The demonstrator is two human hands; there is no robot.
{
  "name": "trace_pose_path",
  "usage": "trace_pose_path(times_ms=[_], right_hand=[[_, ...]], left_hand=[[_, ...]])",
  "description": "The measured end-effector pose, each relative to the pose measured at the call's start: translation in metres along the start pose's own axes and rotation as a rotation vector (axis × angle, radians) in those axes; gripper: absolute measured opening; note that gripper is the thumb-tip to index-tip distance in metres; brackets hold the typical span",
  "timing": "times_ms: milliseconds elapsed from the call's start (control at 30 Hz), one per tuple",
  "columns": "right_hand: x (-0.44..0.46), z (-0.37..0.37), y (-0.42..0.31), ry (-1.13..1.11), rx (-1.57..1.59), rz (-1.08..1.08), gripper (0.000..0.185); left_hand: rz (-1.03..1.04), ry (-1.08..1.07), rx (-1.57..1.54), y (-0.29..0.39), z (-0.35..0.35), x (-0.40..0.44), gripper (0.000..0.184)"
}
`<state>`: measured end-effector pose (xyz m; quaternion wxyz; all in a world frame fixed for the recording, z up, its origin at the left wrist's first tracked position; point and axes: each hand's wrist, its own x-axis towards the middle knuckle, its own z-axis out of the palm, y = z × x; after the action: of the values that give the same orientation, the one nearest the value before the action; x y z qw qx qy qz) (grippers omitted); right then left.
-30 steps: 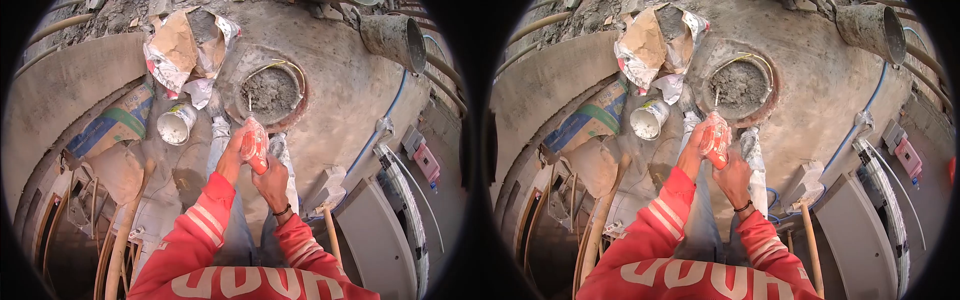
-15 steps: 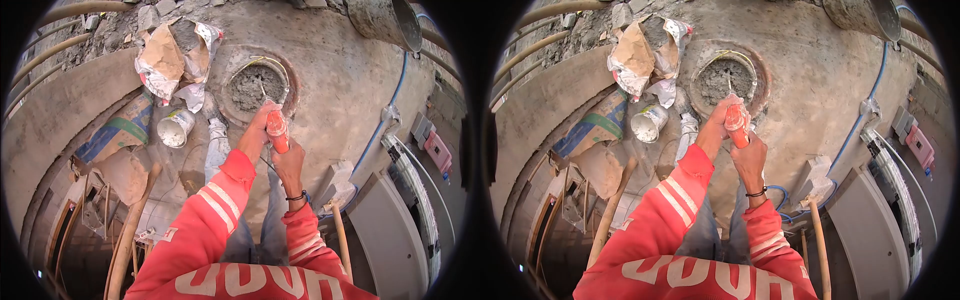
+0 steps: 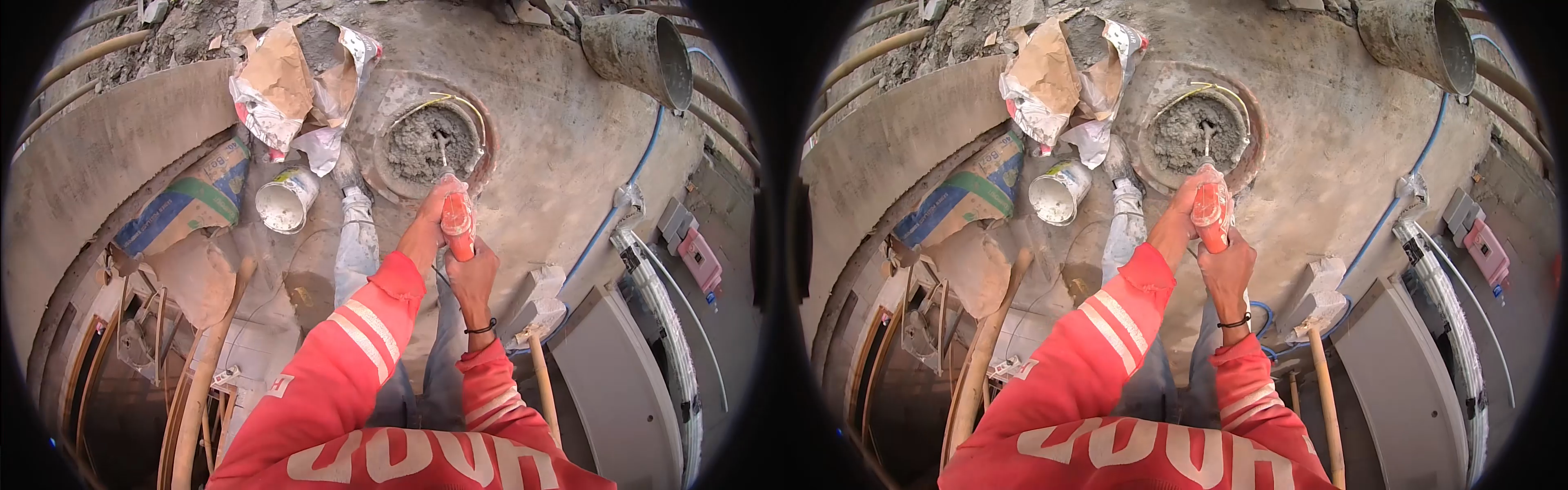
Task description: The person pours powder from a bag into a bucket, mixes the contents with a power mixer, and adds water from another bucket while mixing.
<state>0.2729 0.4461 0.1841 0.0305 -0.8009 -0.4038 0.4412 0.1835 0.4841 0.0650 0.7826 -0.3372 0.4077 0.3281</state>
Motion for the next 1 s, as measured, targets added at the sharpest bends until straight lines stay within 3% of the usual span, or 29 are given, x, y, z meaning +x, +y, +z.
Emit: trace_pose_path(times_ms=[300, 467, 633, 1000], right_hand=[[-0.035, 0.022, -0.016, -0.046, -0.115, -0.017, 0.024], [-0.059, 0.051, 0.014, -0.021, -0.180, -0.054, 0.023], [-0.068, 0.054, 0.006, -0.162, -0.241, -0.087, 0.027], [-0.005, 0.020, -0.053, -0.351, -0.411, -0.282, 0.028]], left_hand=[[-0.037, -0.051, -0.038, -0.007, -0.047, -0.015, 0.022], [-0.052, -0.001, -0.069, -0.017, -0.085, -0.029, 0.023], [-0.003, -0.008, -0.234, -0.008, -0.106, -0.060, 0.019], [0.206, -0.120, -0.267, 0.042, -0.060, -0.061, 0.031]])
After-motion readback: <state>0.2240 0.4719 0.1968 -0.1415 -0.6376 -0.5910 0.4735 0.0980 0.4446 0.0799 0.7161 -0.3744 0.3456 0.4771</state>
